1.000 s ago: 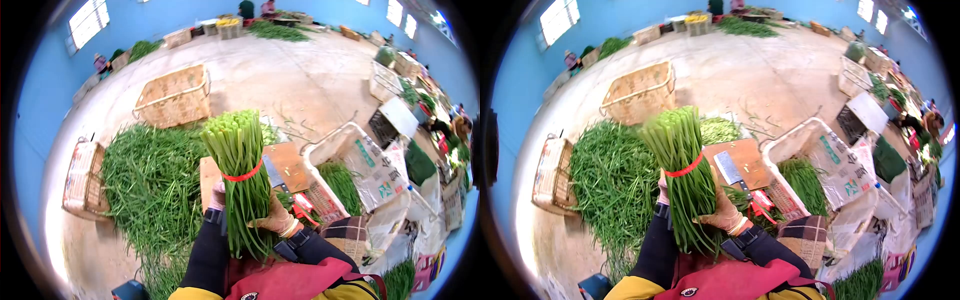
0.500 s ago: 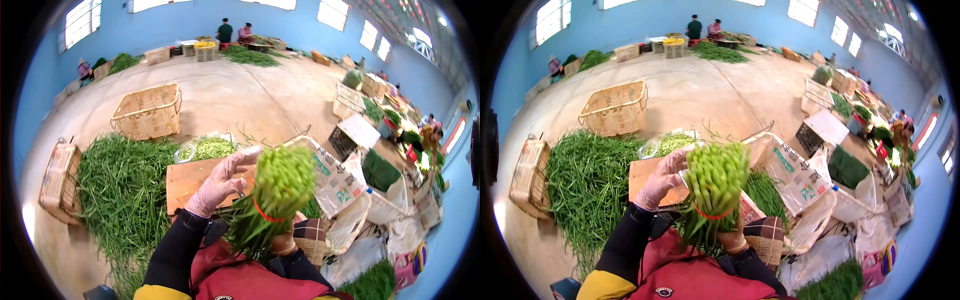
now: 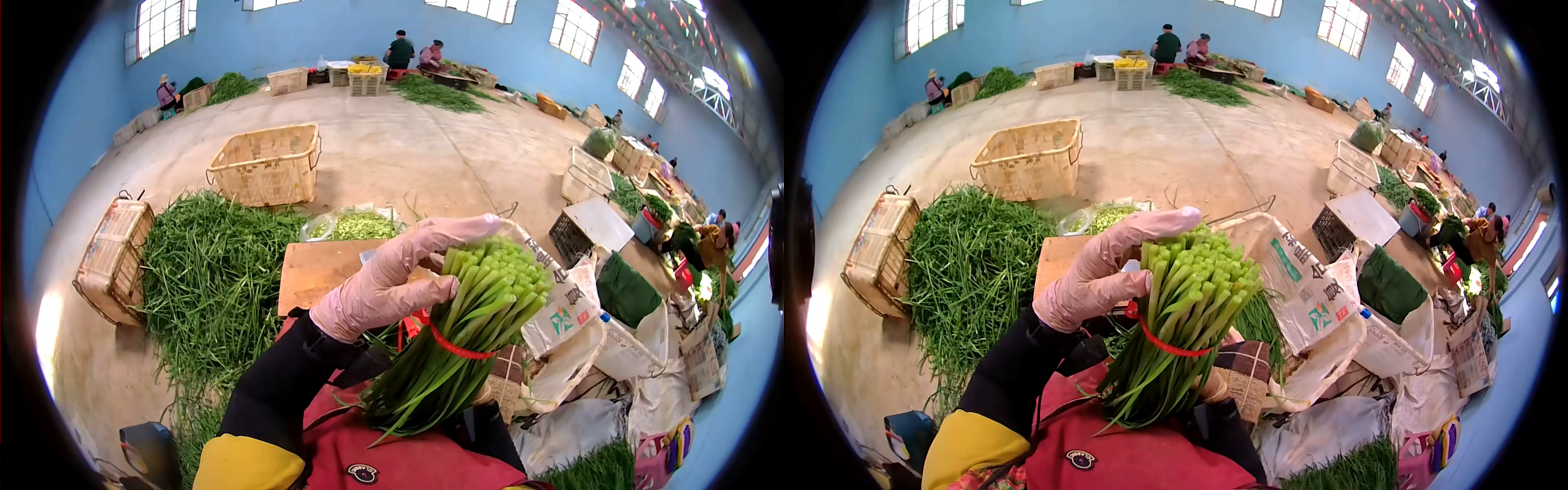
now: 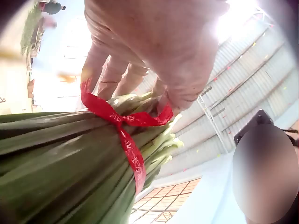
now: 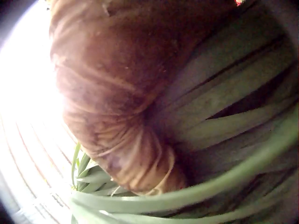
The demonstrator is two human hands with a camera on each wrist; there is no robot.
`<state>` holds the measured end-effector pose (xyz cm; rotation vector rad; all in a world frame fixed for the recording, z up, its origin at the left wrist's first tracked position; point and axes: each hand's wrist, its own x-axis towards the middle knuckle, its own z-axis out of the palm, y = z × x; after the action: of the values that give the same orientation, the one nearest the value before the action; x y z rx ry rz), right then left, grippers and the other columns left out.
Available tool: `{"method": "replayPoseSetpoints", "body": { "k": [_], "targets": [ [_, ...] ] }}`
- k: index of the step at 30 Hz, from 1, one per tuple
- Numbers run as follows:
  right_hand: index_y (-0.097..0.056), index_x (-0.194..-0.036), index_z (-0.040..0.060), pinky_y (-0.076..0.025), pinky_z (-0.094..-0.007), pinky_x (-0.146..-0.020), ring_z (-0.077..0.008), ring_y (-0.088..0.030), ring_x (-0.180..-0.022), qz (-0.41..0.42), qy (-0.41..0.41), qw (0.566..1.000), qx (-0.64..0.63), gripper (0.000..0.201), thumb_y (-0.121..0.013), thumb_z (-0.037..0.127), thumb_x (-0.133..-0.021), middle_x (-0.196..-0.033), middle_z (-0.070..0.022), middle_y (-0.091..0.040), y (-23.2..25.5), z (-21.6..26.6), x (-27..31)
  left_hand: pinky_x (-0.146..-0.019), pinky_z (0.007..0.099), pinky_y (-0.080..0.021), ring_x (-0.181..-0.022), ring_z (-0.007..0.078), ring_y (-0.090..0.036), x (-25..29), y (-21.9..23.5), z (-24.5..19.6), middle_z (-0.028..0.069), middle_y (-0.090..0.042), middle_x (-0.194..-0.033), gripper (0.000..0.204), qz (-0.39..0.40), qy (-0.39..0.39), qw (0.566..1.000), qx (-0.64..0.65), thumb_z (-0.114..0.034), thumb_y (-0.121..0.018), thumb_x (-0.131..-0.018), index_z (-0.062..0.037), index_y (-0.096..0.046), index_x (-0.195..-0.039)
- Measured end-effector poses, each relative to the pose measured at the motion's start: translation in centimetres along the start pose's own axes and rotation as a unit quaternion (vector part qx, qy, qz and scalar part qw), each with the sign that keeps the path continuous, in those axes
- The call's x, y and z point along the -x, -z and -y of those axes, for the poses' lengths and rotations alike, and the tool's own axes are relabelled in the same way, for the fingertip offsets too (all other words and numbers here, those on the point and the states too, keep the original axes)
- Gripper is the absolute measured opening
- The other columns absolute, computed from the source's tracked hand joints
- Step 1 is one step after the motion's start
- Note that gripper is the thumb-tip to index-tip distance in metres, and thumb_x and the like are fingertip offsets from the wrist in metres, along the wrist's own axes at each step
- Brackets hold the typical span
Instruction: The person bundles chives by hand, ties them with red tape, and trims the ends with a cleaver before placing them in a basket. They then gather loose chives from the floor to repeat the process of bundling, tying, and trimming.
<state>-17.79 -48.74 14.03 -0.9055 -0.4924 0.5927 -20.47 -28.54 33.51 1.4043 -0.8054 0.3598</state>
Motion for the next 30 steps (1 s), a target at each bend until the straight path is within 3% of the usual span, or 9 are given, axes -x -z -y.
{"method": "replayPoseSetpoints", "body": {
  "k": [2, 5, 7, 9, 10, 16, 20, 25, 30],
  "targets": [
    [-0.045, -0.14, 0.0117, -0.04, -0.043, -0.106, -0.0263, -0.047, -0.128, -0.007, 0.001, 1.0, -0.003, 0.051, -0.05, 0.037, -0.095, -0.14, -0.0092, -0.049, 0.2, 0.0, 0.5, -0.094, 0.0319, -0.044, -0.129, 0.0188, -0.046, -0.2, 0.1, -0.6, 0.0089, -0.045, -0.145, 0.055, 0.05, -0.002, 0.998, -0.034, -0.021, -0.069, -0.089, -0.0102, -0.047, -0.137],
    [-0.045, -0.139, 0.0116, -0.04, -0.0429, -0.106, -0.0265, -0.048, -0.127, -0.023, 0.002, 1.0, -0.001, 0.051, -0.05, 0.037, -0.095, -0.139, -0.0092, -0.05, 0.6, -0.1, 1.4, -0.092, 0.0308, -0.046, -0.124, 0.0169, -0.05, -0.4, -1.8, -1.9, 0.0083, -0.05, -0.14, 0.053, 0.022, 0.017, 0.985, -0.167, -0.017, -0.07, -0.087, -0.0067, -0.05, -0.134],
    [-0.045, -0.139, 0.0115, -0.041, -0.0429, -0.105, -0.0265, -0.048, -0.127, -0.034, 0.006, 0.999, 0.001, 0.051, -0.05, 0.036, -0.095, -0.139, -0.0092, -0.05, 1.0, 0.0, 1.8, -0.099, 0.0333, -0.043, -0.122, 0.0182, -0.051, -0.6, -2.6, -1.6, 0.0109, -0.053, -0.133, 0.05, 0.019, 0.044, 0.992, -0.118, -0.015, -0.072, -0.086, -0.0016, -0.053, -0.13],
    [-0.046, -0.138, 0.0114, -0.041, -0.0428, -0.105, -0.0266, -0.048, -0.126, -0.043, 0.006, 0.999, 0.003, 0.05, -0.051, 0.036, -0.095, -0.138, -0.0092, -0.05, 1.2, -0.1, 2.3, -0.102, 0.0346, -0.041, -0.121, 0.0211, -0.053, -0.8, -3.3, -0.9, 0.0122, -0.054, -0.134, 0.044, 0.004, -0.002, 0.996, -0.085, -0.012, -0.069, -0.087, -0.0024, -0.054, -0.128],
    [-0.046, -0.138, 0.0114, -0.041, -0.0428, -0.105, -0.0267, -0.048, -0.126, -0.047, 0.005, 0.999, 0.003, 0.05, -0.051, 0.036, -0.095, -0.138, -0.0092, -0.051, 1.3, -0.1, 2.4, -0.105, 0.0371, -0.039, -0.124, 0.0256, -0.051, -1.3, -3.5, -1.0, 0.0089, -0.056, -0.134, 0.042, 0.011, -0.065, 0.985, -0.16, -0.01, -0.067, -0.087, -0.0044, -0.056, -0.128],
    [-0.047, -0.137, 0.0111, -0.041, -0.0427, -0.104, -0.0269, -0.049, -0.125, -0.058, -0.003, 0.998, 0.008, 0.049, -0.051, 0.035, -0.095, -0.137, -0.0093, -0.052, 1.7, -0.3, 2.9, -0.107, 0.0409, -0.036, -0.132, 0.0305, -0.042, -2.5, -3.4, -2.3, 0.0008, -0.057, -0.135, 0.052, 0.118, -0.075, 0.958, -0.248, -0.004, -0.067, -0.079, -0.0096, -0.058, -0.13],
    [-0.047, -0.136, 0.011, -0.042, -0.0426, -0.104, -0.0271, -0.05, -0.124, -0.06, -0.009, 0.998, 0.008, 0.048, -0.052, 0.035, -0.095, -0.136, -0.0093, -0.052, 1.9, -0.4, 3.0, -0.106, 0.042, -0.037, -0.129, 0.0312, -0.045, -2.8, -3.6, -2.2, 0.0065, -0.058, -0.132, 0.056, 0.127, -0.098, 0.942, -0.296, -0.001, -0.068, -0.074, -0.0109, -0.06, -0.128],
    [-0.048, -0.136, 0.0107, -0.042, -0.0425, -0.103, -0.0273, -0.051, -0.122, -0.063, -0.016, 0.998, 0.006, 0.047, -0.052, 0.034, -0.095, -0.135, -0.0093, -0.053, 2.2, -0.6, 3.2, -0.105, 0.0441, -0.039, -0.123, 0.0312, -0.051, -3.0, -4.1, -2.7, 0.0137, -0.063, -0.114, 0.042, 0.089, -0.115, 0.953, -0.266, -0.001, -0.074, -0.07, -0.0093, -0.067, -0.111],
    [-0.049, -0.135, 0.0105, -0.043, -0.0424, -0.103, -0.0275, -0.052, -0.121, -0.064, -0.023, 0.998, 0.007, 0.046, -0.053, 0.033, -0.094, -0.133, -0.0094, -0.054, 2.4, -0.7, 3.3, -0.103, 0.0454, -0.042, -0.116, 0.0327, -0.056, -3.5, -3.7, -2.1, 0.0123, -0.064, -0.111, 0.029, 0.096, -0.129, 0.952, -0.262, -0.003, -0.075, -0.07, -0.0074, -0.066, -0.097]
  ]
}}
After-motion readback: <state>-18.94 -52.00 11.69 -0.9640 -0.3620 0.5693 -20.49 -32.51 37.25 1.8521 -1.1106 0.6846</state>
